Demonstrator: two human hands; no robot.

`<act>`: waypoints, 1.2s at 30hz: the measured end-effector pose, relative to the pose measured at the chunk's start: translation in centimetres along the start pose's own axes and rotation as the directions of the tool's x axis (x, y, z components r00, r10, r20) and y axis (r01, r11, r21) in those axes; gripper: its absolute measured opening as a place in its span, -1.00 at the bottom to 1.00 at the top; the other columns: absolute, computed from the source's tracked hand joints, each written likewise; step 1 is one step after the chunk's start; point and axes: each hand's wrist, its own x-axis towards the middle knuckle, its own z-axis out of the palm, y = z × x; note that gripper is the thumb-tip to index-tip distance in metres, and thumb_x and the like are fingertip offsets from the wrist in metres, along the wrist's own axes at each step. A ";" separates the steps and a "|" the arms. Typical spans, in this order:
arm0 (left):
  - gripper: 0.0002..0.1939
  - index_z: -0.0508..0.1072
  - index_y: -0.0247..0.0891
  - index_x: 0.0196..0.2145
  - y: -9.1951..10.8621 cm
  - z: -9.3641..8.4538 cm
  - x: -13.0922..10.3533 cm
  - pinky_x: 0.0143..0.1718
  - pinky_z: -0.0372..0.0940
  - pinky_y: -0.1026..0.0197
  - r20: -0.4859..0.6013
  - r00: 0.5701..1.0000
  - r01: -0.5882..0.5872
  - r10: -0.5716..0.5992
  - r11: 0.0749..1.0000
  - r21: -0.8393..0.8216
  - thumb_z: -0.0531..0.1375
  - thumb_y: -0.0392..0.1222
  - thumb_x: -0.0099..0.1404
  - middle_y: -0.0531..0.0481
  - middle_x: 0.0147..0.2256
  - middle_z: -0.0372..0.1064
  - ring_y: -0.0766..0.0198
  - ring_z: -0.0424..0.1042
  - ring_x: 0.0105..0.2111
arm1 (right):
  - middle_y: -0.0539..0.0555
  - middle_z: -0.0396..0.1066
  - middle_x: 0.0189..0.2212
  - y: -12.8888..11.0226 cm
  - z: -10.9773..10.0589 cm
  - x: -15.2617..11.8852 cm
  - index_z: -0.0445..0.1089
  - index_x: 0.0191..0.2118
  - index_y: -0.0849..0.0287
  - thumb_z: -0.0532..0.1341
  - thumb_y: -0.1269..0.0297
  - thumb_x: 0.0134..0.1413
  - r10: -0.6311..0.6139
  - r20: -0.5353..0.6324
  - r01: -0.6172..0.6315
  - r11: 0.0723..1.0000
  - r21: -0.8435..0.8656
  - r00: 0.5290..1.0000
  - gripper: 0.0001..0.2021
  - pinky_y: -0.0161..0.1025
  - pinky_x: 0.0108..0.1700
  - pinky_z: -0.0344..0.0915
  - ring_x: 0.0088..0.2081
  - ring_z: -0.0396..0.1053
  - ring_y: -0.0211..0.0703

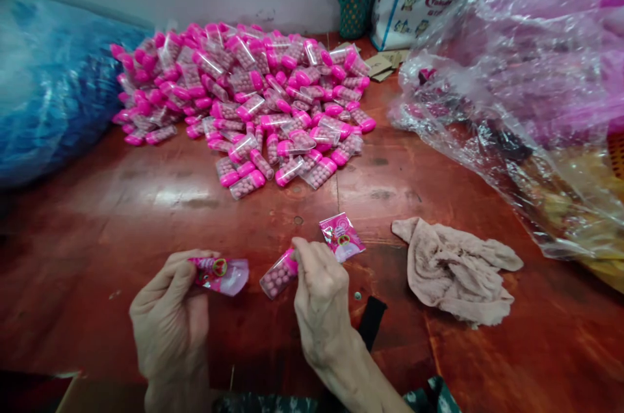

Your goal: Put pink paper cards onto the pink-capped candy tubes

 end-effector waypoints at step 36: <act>-0.96 0.54 -0.29 -0.51 -1.3 0.1 0.1 -0.31 0.29 0.32 -0.193 0.945 0.231 -0.264 0.957 -0.177 0.29 -0.29 -0.01 0.05 -0.46 0.45 0.37 0.38 -0.41 | 0.12 0.42 -0.22 -0.3 0.5 -2.2 0.17 0.08 0.18 0.03 0.30 0.19 0.360 0.269 -0.397 0.913 0.098 0.894 -0.66 -0.20 -0.20 0.35 -0.24 0.40 -0.10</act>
